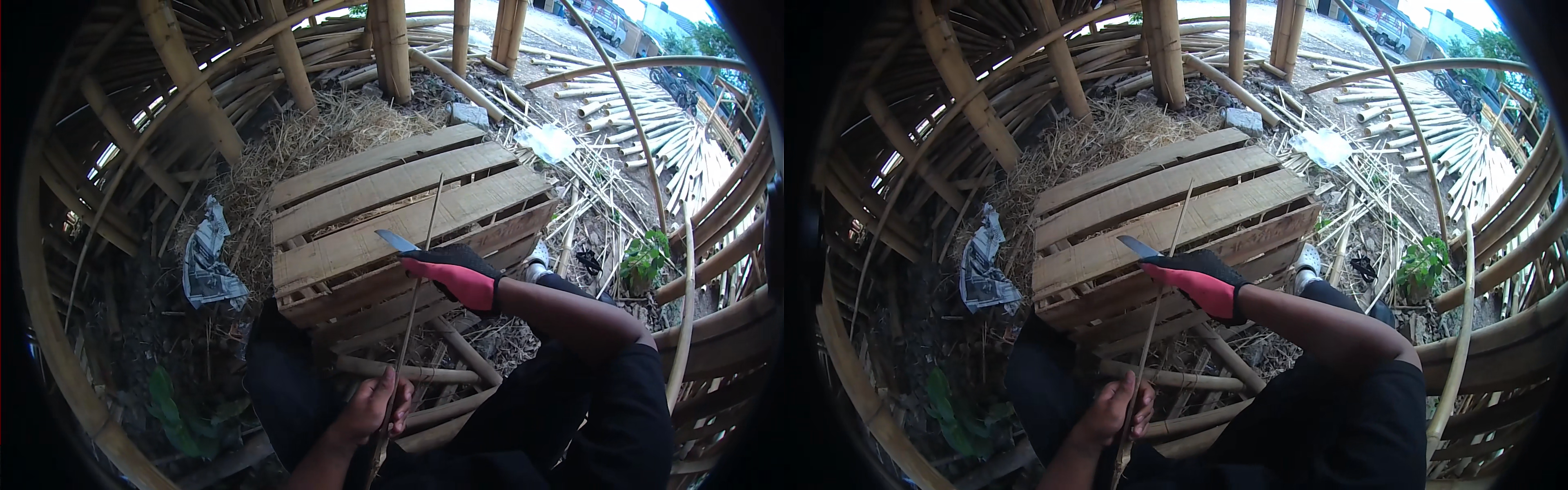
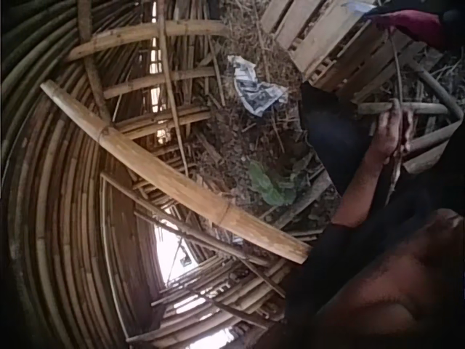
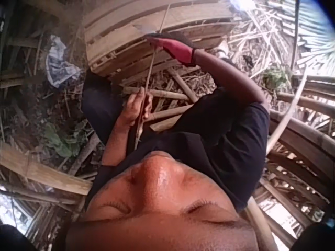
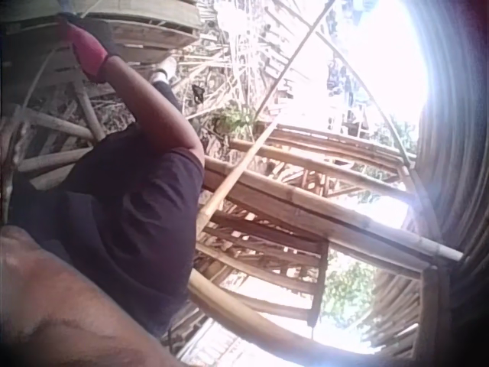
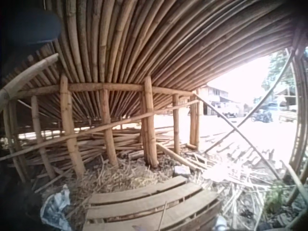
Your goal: Using a small knife to shave or trim a thin bamboo pole while supported by a wooden crate inside a bamboo structure.
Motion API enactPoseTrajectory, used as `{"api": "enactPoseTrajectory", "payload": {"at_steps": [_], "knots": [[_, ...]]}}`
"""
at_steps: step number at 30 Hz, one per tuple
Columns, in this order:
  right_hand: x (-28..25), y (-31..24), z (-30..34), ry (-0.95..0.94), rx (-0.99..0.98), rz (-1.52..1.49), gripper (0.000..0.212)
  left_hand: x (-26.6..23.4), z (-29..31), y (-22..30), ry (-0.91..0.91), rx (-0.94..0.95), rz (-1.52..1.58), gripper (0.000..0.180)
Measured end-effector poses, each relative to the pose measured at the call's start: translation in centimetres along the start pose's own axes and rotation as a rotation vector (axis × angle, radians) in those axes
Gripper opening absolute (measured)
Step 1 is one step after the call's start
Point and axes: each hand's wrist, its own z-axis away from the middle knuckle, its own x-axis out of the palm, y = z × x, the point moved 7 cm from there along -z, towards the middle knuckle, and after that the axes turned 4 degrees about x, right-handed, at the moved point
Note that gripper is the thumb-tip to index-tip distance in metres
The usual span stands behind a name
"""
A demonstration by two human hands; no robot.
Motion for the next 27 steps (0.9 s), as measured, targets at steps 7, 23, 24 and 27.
{"api": "enactPoseTrajectory", "payload": {"at_steps": [7,23,24,27], "knots": [[-2.6,-0.9,-0.7,0.162,0.018,-0.218,0.053,0.7,-0.1,0.1,0.104,-0.006,0.009,0.051],[-9.8,-4.0,-1.8,0.752,0.088,0.978,0.073,0.5,-2.1,-2.0,0.005,-0.005,0.209,0.045],[-9.5,-4.1,-1.8,0.751,0.079,0.970,0.071,0.4,-2.1,-2.1,0.009,-0.004,0.211,0.045],[-8.2,-4.5,-1.3,0.731,0.058,1.031,0.070,-0.1,-2.1,-2.8,0.065,-0.023,0.219,0.044]]}}
